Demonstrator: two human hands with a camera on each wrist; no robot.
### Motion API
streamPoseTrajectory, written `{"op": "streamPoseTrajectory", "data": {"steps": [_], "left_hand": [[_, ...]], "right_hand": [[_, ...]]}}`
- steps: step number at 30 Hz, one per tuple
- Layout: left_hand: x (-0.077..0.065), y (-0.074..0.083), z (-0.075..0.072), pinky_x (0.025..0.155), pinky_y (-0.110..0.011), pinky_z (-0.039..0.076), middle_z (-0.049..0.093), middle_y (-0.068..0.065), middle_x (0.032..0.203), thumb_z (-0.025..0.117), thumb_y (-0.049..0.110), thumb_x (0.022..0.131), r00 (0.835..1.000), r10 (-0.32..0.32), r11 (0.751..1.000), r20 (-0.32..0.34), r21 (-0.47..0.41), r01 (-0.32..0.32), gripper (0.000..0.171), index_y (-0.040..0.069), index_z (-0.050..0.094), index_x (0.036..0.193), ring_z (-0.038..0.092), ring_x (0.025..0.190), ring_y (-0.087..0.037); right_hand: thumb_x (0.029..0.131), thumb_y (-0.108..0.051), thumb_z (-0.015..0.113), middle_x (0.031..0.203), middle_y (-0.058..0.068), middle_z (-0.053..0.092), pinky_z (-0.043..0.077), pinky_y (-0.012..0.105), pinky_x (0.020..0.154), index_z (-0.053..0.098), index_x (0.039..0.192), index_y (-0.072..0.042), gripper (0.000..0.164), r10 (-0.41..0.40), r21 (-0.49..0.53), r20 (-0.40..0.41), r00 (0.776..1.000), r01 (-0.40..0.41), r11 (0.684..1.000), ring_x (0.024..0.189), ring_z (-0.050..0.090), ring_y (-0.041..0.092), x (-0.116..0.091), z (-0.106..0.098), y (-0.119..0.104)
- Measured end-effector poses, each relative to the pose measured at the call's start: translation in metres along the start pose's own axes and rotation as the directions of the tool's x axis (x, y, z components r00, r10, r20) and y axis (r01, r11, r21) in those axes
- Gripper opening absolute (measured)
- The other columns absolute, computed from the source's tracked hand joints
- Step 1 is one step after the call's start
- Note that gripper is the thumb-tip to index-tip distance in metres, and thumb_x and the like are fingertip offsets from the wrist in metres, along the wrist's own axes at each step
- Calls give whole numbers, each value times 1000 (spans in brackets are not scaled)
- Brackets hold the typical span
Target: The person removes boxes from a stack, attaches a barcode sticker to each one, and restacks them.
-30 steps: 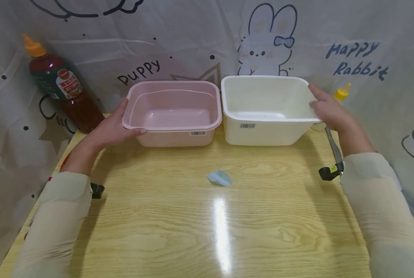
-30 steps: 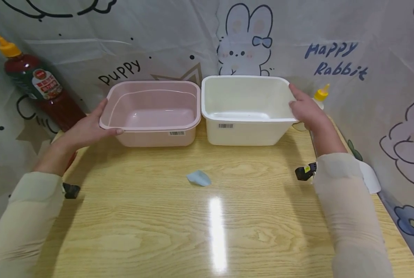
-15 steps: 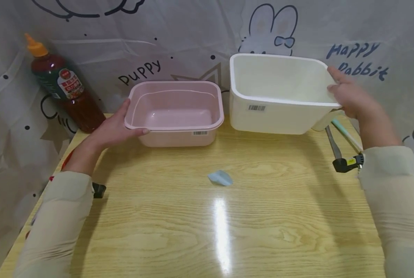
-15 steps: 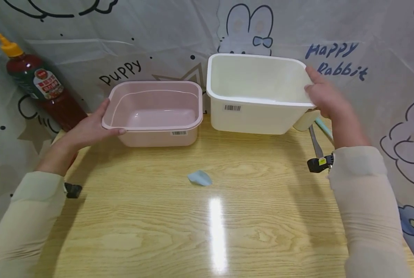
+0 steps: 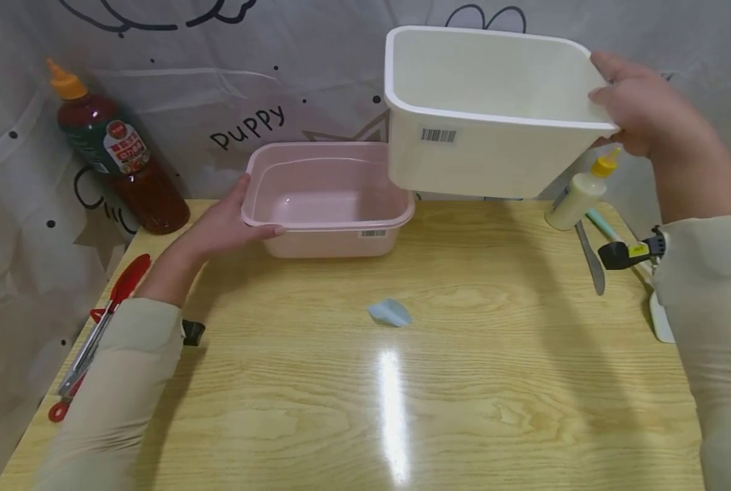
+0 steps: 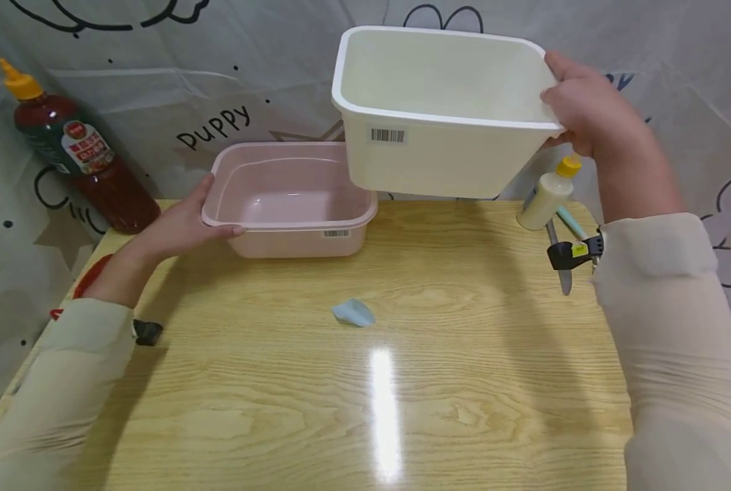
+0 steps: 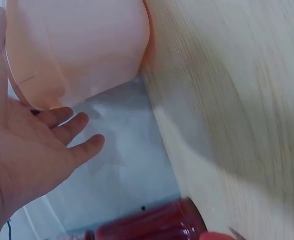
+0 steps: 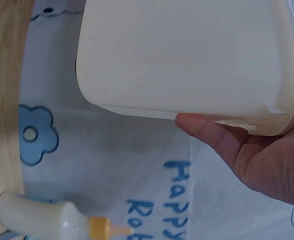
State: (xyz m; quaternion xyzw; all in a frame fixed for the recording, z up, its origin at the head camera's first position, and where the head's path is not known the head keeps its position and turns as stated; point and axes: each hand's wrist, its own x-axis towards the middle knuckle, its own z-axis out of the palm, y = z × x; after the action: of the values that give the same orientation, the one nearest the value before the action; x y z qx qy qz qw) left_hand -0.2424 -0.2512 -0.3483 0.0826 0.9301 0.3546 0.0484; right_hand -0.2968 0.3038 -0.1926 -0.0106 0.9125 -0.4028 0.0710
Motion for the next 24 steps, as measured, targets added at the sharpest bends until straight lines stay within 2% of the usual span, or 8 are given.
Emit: {"op": "streamPoseTrajectory", "data": {"steps": [2,8,14,18,21,24], "left_hand": [[3,3,5,110,-64,40,45,-18,153,82,55,78,1000,9,1000,-5,-7,-9,118,23,8,163,52,126,-38],[10,14,22,109,-59,43,48,-19,151,84,55,76,1000,1,1000,-16,-29,-2,122,19,7,164,53,125,-37],[16,29,35,116,-59,37,34,-14,163,83,60,74,1000,-17,998,4,-54,17,130,23,-2,165,43,143,-35],[21,36,43,119,-56,34,32,-7,165,85,57,75,1000,30,995,5,-93,-29,126,28,1,164,37,149,-30],[22,40,47,120,-54,34,33,-4,165,86,54,75,997,80,991,-9,-111,-81,123,33,3,164,38,149,-28],[22,42,50,119,-53,35,33,-4,165,86,53,76,995,100,989,-23,-111,-102,121,38,2,163,39,148,-28]], "right_hand": [[109,-22,31,164,8,25,55,20,67,-9,160,-40,68,-11,27,7,1000,11,1000,95,55,8,1,6,-11],[109,-23,31,165,8,26,56,20,69,1,161,-43,63,-8,76,-7,1000,9,997,100,55,11,3,33,-43],[110,-23,30,169,6,20,57,25,74,2,161,-43,61,-8,156,11,1000,7,988,101,57,12,5,61,-67],[110,-23,28,169,5,20,57,26,77,-1,161,-41,62,-36,169,33,999,30,985,102,58,13,6,78,-76],[110,-24,28,168,6,21,57,27,78,-4,161,-39,63,-42,169,45,998,34,985,101,58,14,7,89,-79],[110,-24,27,169,5,19,56,28,80,-8,161,-37,64,-37,176,64,997,25,984,103,57,14,9,97,-80]]}}
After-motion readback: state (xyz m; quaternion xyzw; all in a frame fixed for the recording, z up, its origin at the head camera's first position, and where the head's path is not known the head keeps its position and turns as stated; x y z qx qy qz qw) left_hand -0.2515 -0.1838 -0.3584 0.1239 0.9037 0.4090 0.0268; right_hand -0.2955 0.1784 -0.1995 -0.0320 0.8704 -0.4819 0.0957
